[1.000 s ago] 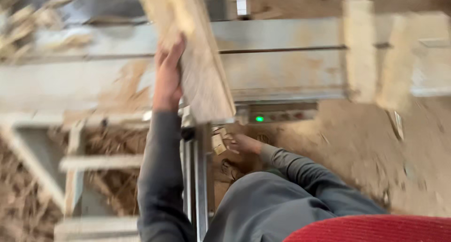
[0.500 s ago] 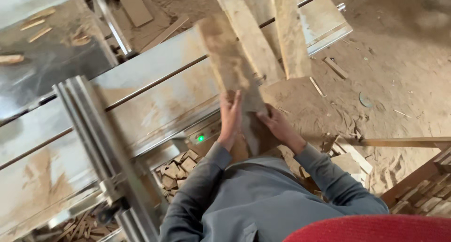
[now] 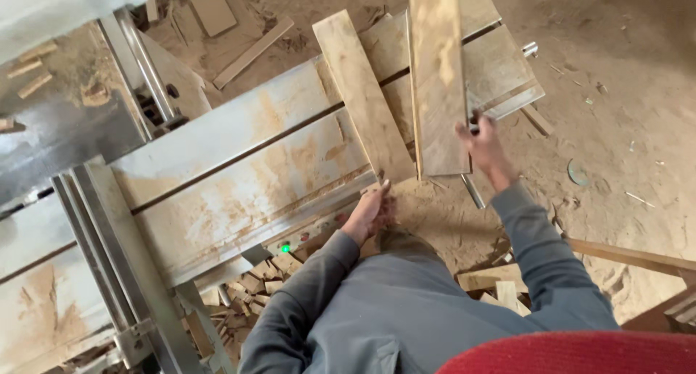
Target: The person carries a stack of wooden boards to a sliding table saw, then cuts the boards one at a time, sliding each board along the fence against the saw blade and setting cut pieces aside. The person repeats the cutting cycle with multiple boards across the episode.
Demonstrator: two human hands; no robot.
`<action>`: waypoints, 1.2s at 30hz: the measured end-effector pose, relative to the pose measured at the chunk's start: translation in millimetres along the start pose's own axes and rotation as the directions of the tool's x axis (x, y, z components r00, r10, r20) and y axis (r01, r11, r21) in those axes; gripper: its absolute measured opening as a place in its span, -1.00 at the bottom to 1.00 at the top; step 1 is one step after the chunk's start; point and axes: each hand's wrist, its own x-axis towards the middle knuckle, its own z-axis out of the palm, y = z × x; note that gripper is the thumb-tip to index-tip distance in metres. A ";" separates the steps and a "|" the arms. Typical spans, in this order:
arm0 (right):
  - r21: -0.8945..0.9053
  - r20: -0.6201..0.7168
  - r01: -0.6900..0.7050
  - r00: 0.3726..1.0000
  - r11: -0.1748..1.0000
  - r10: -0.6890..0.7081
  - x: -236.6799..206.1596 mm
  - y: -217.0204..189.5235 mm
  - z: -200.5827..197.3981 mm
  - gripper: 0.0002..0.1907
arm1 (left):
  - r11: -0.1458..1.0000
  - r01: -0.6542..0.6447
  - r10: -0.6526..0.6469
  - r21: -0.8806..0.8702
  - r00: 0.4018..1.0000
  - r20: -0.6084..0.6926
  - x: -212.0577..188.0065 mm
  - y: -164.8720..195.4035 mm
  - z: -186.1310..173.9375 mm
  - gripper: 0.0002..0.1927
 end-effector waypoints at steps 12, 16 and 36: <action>0.575 0.231 -0.356 0.935 0.737 0.271 -45.4 32.1 30.9 -0.22 | 0.976 -0.091 0.019 0.197 0.941 0.339 -59.5 34.0 17.0 -0.77; -0.048 -0.055 -0.291 0.956 0.955 0.289 -52.3 12.9 6.4 -0.10 | 0.834 -0.400 0.259 0.380 0.892 0.370 -75.2 37.2 4.8 -0.81; 0.001 -0.501 0.318 0.821 0.948 -0.275 -78.9 98.3 -8.4 0.31 | 0.524 -0.796 0.710 0.304 0.605 0.360 109.1 346.2 132.9 -0.25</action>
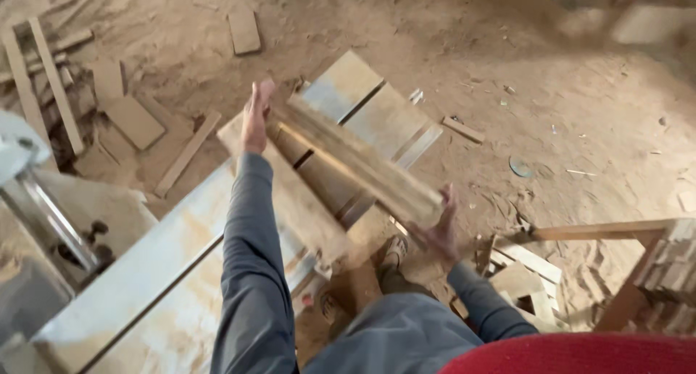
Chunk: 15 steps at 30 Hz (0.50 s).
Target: The person carries a stack of wooden boards to a sliding table saw, then cuts the boards one at a time, sliding each board along the fence against the saw blade and setting cut pieces aside. The person repeats the cutting cycle with multiple boards across the episode.
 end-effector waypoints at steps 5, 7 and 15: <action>0.103 -0.124 -0.020 0.992 0.995 0.033 -9.4 17.4 39.3 0.06 | 0.999 0.051 -0.053 0.020 0.990 0.128 3.6 -8.0 23.0 -0.24; 0.201 -0.053 -0.235 0.967 0.951 0.250 -14.7 21.9 40.8 -0.01 | 0.991 -0.011 0.000 0.130 0.996 0.087 6.7 -20.5 22.7 -0.26; -0.082 0.018 -0.291 0.956 0.953 0.294 -6.7 27.1 9.8 -0.10 | 0.983 -0.002 -0.012 0.183 0.997 0.077 9.0 -58.8 18.8 -0.35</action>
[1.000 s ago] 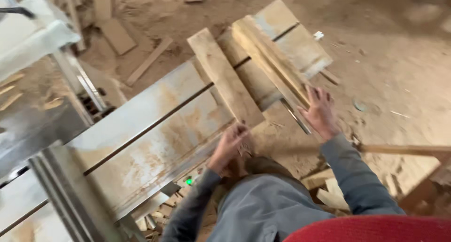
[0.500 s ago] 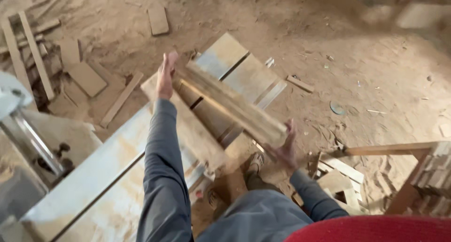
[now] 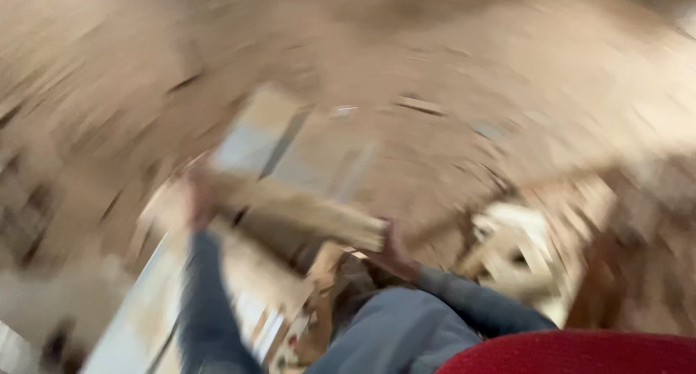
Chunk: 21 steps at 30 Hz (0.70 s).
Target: The person carries a stack of wooden boards to a sliding table saw, then cuts the boards one at a time, sliding each board along the fence against the saw blade and setting cut pieces aside. The person repeats the cutting cycle with multiple boards across the episode.
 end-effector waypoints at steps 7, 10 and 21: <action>0.214 0.089 0.103 0.988 0.971 -0.125 -19.4 -40.4 -99.8 -0.28 | 0.826 -0.110 -0.042 0.553 0.966 0.256 108.0 66.3 234.9 -0.30; 0.426 0.083 -0.033 0.997 0.904 -0.002 -33.8 -62.8 -157.1 -0.27 | 0.663 -0.285 -0.103 0.692 0.881 0.461 119.7 83.9 289.2 -0.26; 0.328 -0.435 0.035 0.893 0.944 0.118 -92.9 -150.6 -446.7 -0.19 | 0.948 -0.315 0.167 -0.050 0.356 0.920 80.1 248.8 461.7 -0.12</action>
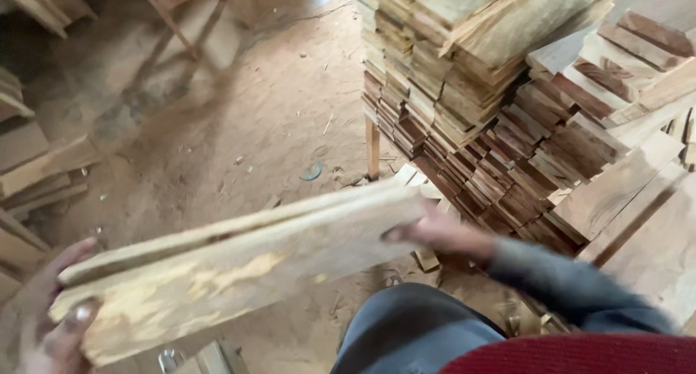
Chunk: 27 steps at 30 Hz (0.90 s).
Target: The person carries a stack of wooden boards to a sliding table saw, then cuts the boards one at a time, sliding each board along the fence against the saw blade and setting cut pieces aside. The person repeats the cutting cycle with multiple boards across the episode.
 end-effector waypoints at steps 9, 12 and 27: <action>-0.470 -0.371 -0.244 0.926 0.848 0.061 -5.5 -142.9 -331.7 -0.31 | 0.723 -0.001 0.159 -0.691 0.973 0.165 124.9 11.3 269.1 0.01; -0.617 -0.516 -0.461 0.849 0.638 0.115 7.3 -170.8 -434.7 -0.32 | 0.290 0.474 0.022 -0.831 0.865 0.501 186.9 22.0 350.4 -0.10; -0.235 -0.856 -0.866 0.399 0.441 0.327 146.9 -204.2 -472.6 -0.34 | 0.318 0.586 0.328 -0.745 0.670 0.666 326.0 68.7 454.7 -0.02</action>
